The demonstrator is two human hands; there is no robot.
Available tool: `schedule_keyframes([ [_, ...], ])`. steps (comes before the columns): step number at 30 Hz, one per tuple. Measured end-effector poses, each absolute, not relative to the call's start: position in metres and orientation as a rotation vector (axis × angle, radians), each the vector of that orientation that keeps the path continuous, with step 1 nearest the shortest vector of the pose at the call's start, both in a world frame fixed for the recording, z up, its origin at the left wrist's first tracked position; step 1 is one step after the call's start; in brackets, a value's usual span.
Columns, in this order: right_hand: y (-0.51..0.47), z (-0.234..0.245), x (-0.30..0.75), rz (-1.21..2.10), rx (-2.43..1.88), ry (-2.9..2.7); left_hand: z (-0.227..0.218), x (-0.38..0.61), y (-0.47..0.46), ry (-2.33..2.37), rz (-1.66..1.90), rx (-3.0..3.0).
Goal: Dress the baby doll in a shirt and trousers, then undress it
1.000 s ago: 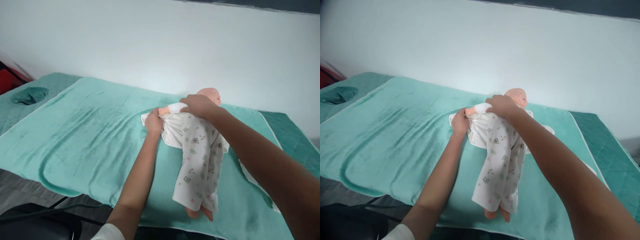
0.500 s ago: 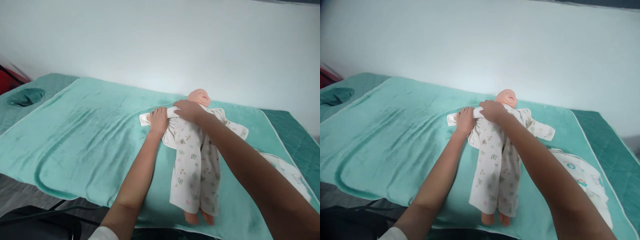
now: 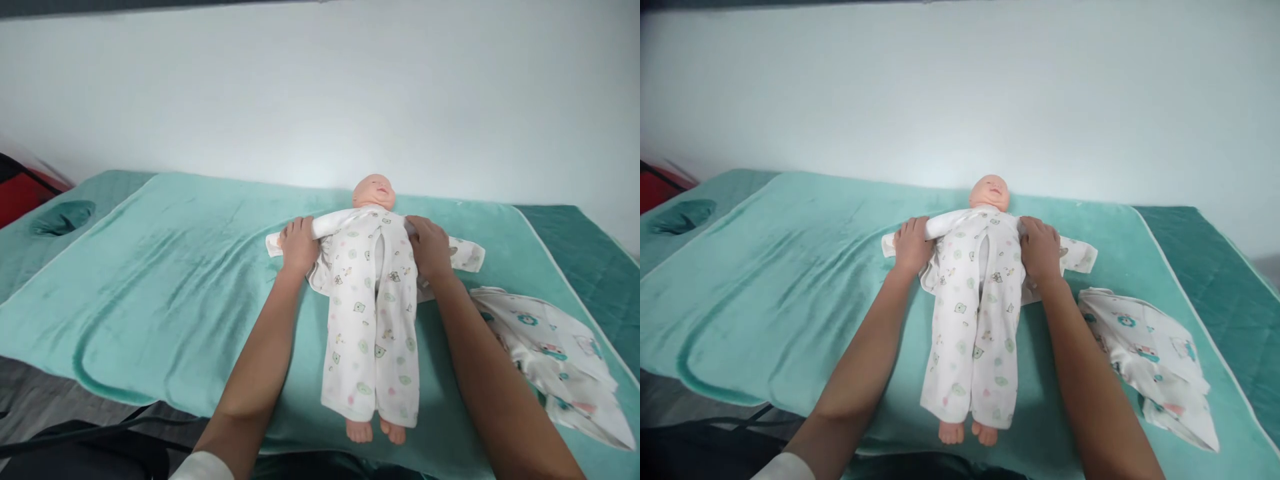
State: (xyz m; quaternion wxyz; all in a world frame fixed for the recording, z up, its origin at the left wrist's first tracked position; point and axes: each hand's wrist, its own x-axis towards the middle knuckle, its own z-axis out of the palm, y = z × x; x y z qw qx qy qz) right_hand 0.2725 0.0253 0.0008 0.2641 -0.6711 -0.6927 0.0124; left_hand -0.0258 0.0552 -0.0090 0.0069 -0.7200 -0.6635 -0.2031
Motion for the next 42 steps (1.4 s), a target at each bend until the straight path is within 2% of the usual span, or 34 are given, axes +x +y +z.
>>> schedule_keyframes([
  [7, 0.027, -0.003, 0.291, -0.026, -1.893, -1.653, 0.027, 0.006, 0.032, -1.763, -1.243, -2.583],
  [9, 0.03, -0.006, 0.294, -0.017, -1.916, -1.623, 0.044, 0.028, 0.03, -1.607, -1.27, -2.753],
  [11, 0.033, -0.008, 0.293, -0.006, -1.934, -1.611, 0.06, 0.053, 0.033, -1.439, -1.113, -2.935],
  [13, 0.033, -0.008, 0.291, 0.001, -1.954, -1.594, 0.073, 0.08, 0.041, -1.29, -0.793, -3.042],
  [17, 0.032, -0.005, 0.289, 0.025, -1.975, -1.565, 0.091, 0.131, 0.057, -1.283, -0.059, -3.007],
  [20, 0.031, -0.004, 0.29, 0.058, -2.007, -1.533, 0.09, 0.162, 0.066, -1.282, 0.258, -2.967],
  [27, 0.032, -0.003, 0.29, 0.11, -2.088, -1.489, 0.065, 0.198, 0.078, -1.314, 0.402, -2.891],
  [37, 0.029, -0.002, 0.304, 0.221, -2.13, -1.295, 0.07, 0.183, 0.086, -1.234, 0.364, -2.828],
  [42, 0.032, -0.003, 0.301, 0.229, -2.193, -1.341, 0.06, 0.2, 0.086, -1.157, 0.456, -2.86],
])
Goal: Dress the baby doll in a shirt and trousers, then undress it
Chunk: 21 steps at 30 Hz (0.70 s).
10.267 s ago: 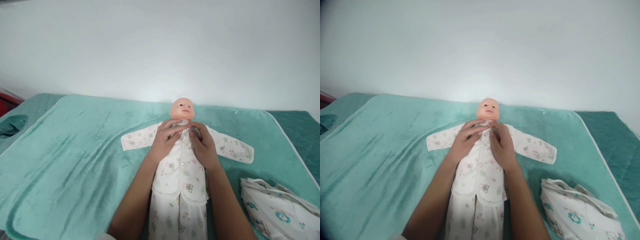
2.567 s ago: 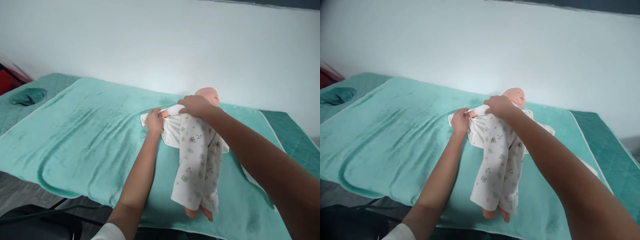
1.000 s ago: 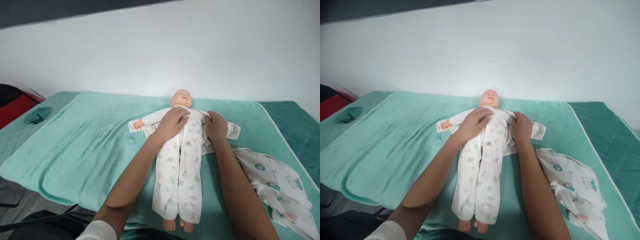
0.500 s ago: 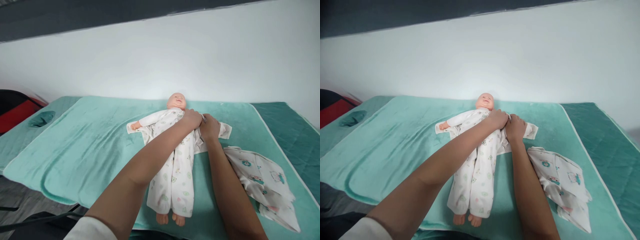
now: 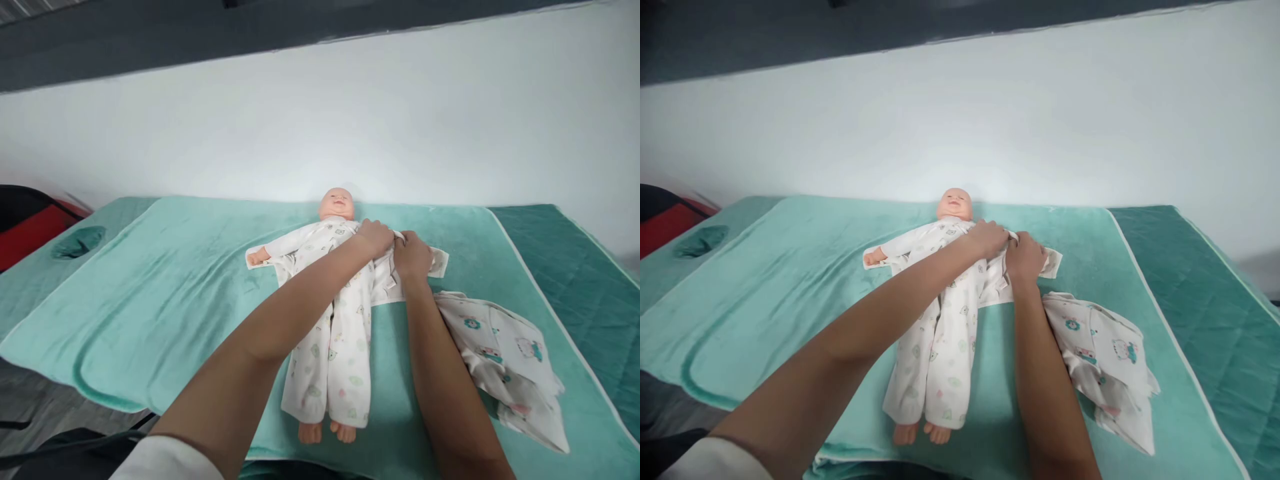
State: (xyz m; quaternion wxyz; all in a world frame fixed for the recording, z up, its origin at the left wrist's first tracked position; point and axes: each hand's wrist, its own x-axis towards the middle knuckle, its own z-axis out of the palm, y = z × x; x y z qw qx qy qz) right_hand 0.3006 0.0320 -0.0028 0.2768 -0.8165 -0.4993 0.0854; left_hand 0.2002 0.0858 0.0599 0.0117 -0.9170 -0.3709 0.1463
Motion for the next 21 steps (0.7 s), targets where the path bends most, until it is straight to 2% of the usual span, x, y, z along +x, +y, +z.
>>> schedule_keyframes([
  [9, 0.033, -0.001, 0.308, 0.363, -2.141, -1.266, 0.058, 0.203, 0.096, -1.003, 0.513, -2.873],
  [21, 0.037, -0.016, 0.332, 0.589, -1.674, -0.916, 0.114, 0.157, 0.08, -1.163, 0.376, -2.724],
])
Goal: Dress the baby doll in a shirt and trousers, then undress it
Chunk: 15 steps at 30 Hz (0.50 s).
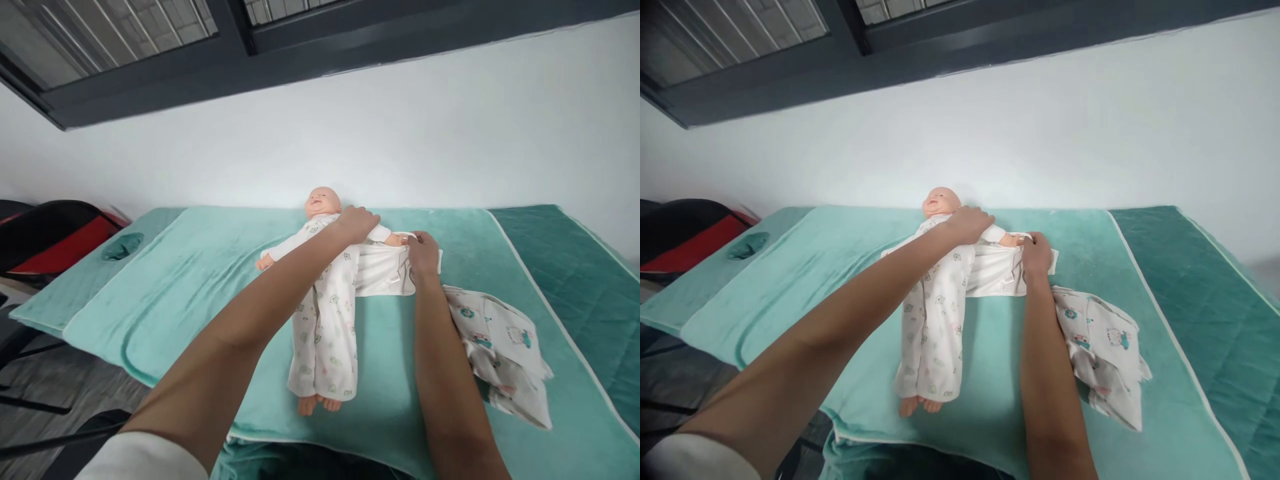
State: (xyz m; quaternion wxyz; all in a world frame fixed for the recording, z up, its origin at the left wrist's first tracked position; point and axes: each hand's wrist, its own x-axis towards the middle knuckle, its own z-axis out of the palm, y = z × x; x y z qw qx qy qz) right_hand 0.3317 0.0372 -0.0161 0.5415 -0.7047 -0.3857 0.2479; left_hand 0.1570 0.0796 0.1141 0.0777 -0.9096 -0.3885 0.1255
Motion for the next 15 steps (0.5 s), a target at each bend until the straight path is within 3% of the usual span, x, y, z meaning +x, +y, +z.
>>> schedule_keyframes([
  [6, 0.043, -0.018, 0.341, 0.712, -1.33, -0.76, 0.123, 0.151, 0.074, -1.22, 0.3, -2.74],
  [15, 0.029, 0.006, 0.346, 0.195, -1.233, -0.674, 0.079, 0.201, 0.074, -1.243, 0.291, -2.86],
])
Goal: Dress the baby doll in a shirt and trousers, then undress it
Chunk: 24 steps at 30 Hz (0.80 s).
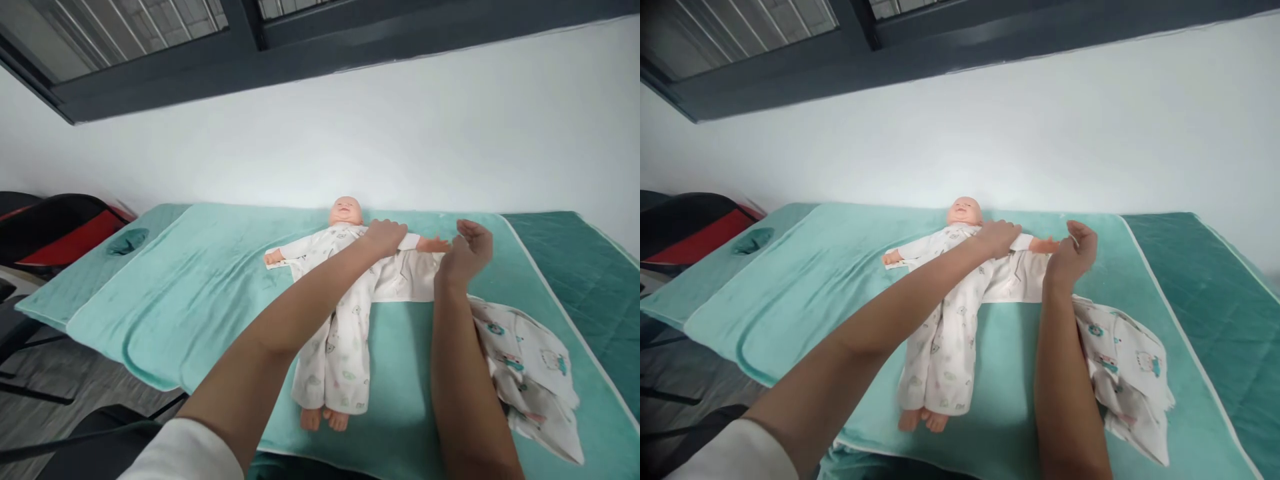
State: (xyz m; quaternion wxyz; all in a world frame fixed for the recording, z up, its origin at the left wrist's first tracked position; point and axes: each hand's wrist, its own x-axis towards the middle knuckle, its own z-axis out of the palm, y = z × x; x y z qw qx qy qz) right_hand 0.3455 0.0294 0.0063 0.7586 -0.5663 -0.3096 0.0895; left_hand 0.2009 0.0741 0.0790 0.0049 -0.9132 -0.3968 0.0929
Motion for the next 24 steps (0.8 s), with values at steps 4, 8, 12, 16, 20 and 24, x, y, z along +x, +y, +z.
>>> schedule_keyframes([
  [4, 0.026, 0.01, 0.311, 0.184, -1.288, -1.051, 0.084, 0.187, 0.064, -1.327, 0.272, -2.921],
  [8, 0.028, 0.0, 0.286, 0.374, -1.331, -1.286, 0.091, 0.122, 0.052, -1.492, -0.371, -3.024],
  [12, 0.028, -0.005, 0.273, 0.367, -1.414, -1.501, 0.064, 0.056, 0.042, -1.819, -1.223, -2.778],
  [16, 0.024, -0.003, 0.259, 0.401, -1.297, -1.684, 0.029, 0.029, 0.037, -2.003, -1.782, -2.684],
  [20, 0.021, -0.002, 0.251, 0.446, -1.289, -1.688, 0.015, 0.023, 0.038, -2.019, -1.94, -2.714],
  [24, 0.021, -0.002, 0.251, 0.576, -1.312, -1.629, 0.017, 0.016, 0.038, -2.049, -1.887, -2.817],
])
